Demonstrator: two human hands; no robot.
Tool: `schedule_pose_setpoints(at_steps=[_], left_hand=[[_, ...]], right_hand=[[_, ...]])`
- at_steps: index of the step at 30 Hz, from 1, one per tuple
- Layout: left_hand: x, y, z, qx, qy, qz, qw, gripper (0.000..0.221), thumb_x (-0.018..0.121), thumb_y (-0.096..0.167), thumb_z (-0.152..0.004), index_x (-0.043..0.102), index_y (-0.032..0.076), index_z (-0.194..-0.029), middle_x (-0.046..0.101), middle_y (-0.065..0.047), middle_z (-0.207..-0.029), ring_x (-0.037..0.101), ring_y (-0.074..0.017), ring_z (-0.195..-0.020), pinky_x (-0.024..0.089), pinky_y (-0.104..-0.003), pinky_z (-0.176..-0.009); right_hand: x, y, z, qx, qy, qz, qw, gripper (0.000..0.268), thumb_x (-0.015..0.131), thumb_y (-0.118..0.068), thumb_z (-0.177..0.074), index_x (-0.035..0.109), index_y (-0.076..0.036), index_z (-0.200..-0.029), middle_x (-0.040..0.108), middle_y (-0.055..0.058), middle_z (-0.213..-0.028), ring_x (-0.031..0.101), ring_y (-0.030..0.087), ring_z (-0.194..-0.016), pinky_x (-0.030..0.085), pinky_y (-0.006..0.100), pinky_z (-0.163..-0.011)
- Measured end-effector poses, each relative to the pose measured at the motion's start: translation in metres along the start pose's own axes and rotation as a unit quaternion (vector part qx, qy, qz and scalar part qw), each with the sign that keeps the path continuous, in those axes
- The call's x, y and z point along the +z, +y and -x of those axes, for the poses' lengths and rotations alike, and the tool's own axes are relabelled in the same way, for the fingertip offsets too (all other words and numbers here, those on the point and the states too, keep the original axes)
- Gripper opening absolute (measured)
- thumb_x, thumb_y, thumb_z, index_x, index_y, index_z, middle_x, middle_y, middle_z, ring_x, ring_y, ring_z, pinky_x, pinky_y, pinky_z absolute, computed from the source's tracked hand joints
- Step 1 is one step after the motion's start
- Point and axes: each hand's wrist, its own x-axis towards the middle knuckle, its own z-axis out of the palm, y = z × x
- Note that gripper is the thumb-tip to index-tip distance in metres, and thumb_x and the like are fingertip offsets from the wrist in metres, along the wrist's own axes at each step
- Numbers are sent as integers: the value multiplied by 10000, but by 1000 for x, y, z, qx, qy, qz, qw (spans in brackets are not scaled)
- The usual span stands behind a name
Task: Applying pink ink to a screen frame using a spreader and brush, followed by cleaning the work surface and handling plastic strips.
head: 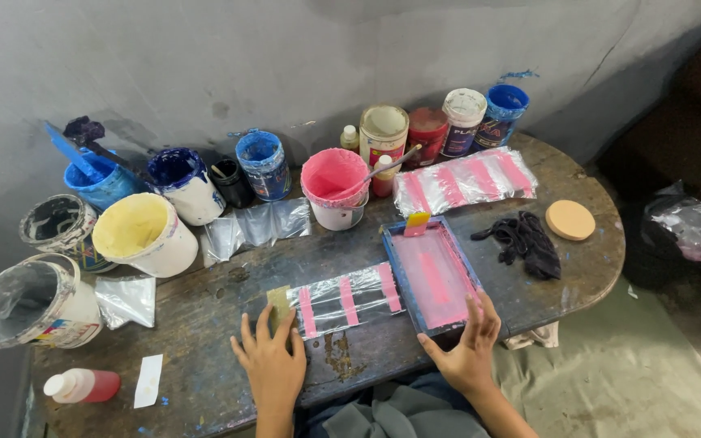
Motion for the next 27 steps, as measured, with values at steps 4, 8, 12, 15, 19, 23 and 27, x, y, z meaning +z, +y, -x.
schedule_pose_setpoints(at_steps=[4, 8, 12, 15, 19, 23, 27], left_hand=[[1, 1, 1, -2, 5, -6, 1000, 358, 558, 303, -941, 725, 338, -1256, 513, -30, -1525, 279, -429, -1527, 164, -747, -1199], [0, 2, 1, -4, 6, 0, 1000, 369, 565, 299, -935, 722, 342, -1266, 509, -28, -1528, 276, -425, -1528, 159, -743, -1200], [1, 1, 0, -2, 2, 0, 1000, 364, 558, 304, -943, 720, 343, -1266, 512, -21, -1523, 276, -413, -1530, 164, -732, -1204], [1, 0, 0, 1, 4, -6, 1000, 369, 561, 304, -939, 711, 332, -1275, 512, -8, -1520, 290, -414, -1524, 179, -730, -1201], [3, -2, 0, -1, 6, 1, 1000, 362, 564, 293, -940, 712, 328, -1269, 521, -5, -1512, 298, -417, -1520, 179, -742, -1196], [16, -4, 5, 28, 99, 44, 994, 370, 599, 248, -931, 699, 302, -1283, 556, -35, -1507, 347, -383, -1503, 191, -689, -1232], [15, 40, 22, 107, 127, 204, 965, 382, 637, 111, -906, 712, 217, -1265, 598, -53, -1473, 417, -354, -1479, 322, -576, -1215]], right_hand=[[-2, -1, -1, 25, -3, -22, 999, 1062, 817, -501, -724, 241, -188, -1559, 255, 152, -1611, 261, 379, -1497, 243, 604, -1177], [-9, -7, -6, 9, 11, -45, 999, 1071, 824, -432, -735, 211, -187, -1579, 265, 152, -1622, 252, 362, -1519, 230, 576, -1205], [-16, -13, -11, 17, 9, -72, 997, 1054, 822, -401, -745, 217, -160, -1574, 253, 168, -1611, 224, 356, -1527, 211, 567, -1234], [-15, -10, -11, 24, 8, -74, 997, 1059, 826, -399, -742, 209, -159, -1569, 249, 170, -1601, 221, 362, -1522, 216, 575, -1232], [-17, -11, -13, 14, 12, -68, 998, 1072, 829, -404, -743, 202, -164, -1579, 257, 174, -1602, 230, 356, -1524, 234, 569, -1222], [-19, -8, -13, 17, 11, -75, 997, 1064, 835, -405, -738, 215, -172, -1570, 247, 167, -1596, 232, 353, -1523, 249, 572, -1219], [-19, -2, -12, 19, 16, -81, 996, 1065, 841, -398, -731, 227, -162, -1569, 251, 170, -1596, 230, 351, -1527, 244, 574, -1225]])
